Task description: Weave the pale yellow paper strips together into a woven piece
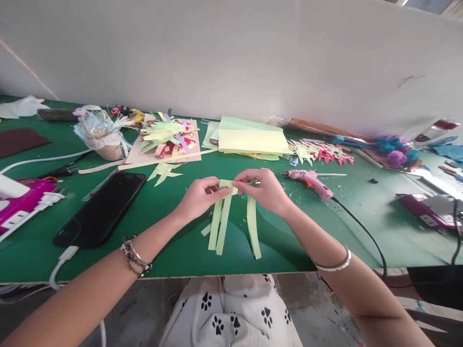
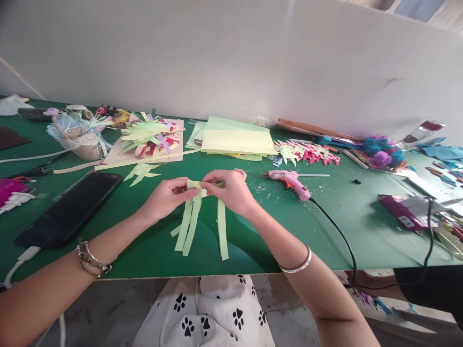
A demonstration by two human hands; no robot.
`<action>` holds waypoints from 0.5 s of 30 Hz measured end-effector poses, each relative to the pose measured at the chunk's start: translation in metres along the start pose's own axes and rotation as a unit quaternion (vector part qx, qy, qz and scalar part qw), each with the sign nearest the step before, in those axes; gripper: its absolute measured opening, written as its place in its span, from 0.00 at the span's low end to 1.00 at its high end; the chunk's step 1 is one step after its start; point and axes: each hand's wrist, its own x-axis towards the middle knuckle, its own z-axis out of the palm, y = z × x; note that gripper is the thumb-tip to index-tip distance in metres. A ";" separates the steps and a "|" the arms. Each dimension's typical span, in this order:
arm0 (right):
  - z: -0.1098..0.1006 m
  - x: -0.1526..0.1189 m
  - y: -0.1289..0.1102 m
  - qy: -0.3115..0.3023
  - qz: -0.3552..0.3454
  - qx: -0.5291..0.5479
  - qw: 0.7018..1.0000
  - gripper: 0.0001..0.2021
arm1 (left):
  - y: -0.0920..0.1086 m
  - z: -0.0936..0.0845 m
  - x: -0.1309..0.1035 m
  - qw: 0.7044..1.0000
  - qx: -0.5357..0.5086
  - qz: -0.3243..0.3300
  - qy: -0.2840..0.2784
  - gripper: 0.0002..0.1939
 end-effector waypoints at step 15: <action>-0.004 0.002 0.001 -0.004 0.013 -0.013 1.000 0.11 | 0.000 -0.001 0.000 1.000 0.014 -0.007 0.013 0.16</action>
